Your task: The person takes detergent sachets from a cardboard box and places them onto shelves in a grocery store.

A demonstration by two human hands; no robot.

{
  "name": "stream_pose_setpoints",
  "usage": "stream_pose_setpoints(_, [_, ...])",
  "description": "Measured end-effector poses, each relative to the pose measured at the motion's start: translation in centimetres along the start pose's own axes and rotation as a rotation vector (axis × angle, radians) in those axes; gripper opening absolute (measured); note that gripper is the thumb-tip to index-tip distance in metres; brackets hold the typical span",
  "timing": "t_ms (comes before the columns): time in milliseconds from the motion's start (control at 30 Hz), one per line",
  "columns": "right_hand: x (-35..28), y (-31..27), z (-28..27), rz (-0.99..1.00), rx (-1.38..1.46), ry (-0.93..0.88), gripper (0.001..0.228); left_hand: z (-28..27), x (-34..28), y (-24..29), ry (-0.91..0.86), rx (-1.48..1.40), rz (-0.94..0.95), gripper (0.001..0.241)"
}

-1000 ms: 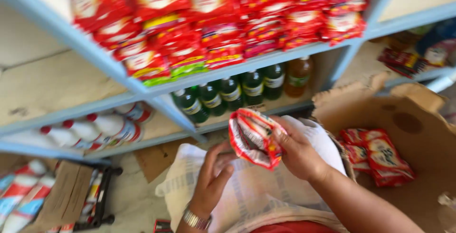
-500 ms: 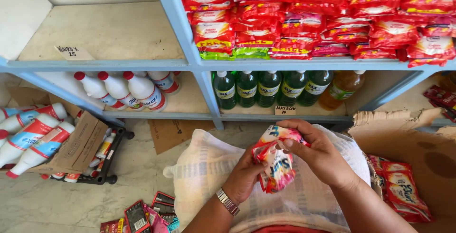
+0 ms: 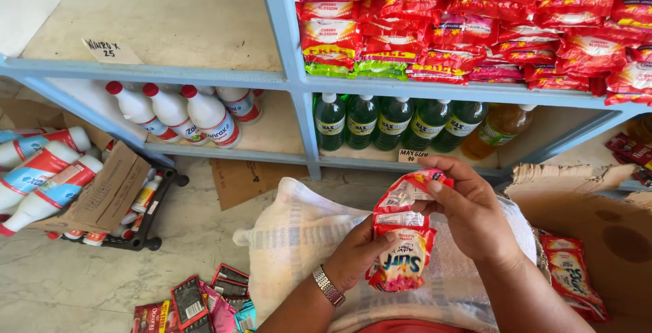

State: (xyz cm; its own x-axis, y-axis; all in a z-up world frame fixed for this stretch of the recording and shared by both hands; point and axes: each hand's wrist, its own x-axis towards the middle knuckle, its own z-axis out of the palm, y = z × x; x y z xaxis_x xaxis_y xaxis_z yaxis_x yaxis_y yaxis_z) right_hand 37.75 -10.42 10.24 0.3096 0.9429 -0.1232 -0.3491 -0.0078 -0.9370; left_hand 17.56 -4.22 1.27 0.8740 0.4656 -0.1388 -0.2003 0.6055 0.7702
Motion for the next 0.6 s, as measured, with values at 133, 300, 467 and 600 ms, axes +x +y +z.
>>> stream_pose_setpoints(133, [0.1,0.9,-0.3,-0.146,-0.026,0.015,0.057,0.8,-0.8,1.0,-0.017,-0.023,-0.015,0.053])
stream_pose_setpoints(300, [0.4,7.1,-4.7,-0.1,-0.485,0.096,0.064,-2.6,0.6,-2.2,-0.069,-0.078,0.095,0.047])
stream_pose_setpoints(467, [0.0,18.8,-9.3,0.213,-0.293,-0.052,0.028,-6.2,2.3,-4.5,0.28,-0.23,0.126,0.039])
stream_pose_setpoints(600, [-0.4,21.2,-8.0,0.197,-0.204,-0.101,0.027,-4.7,1.8,-2.4,0.355,-0.274,0.131,0.039])
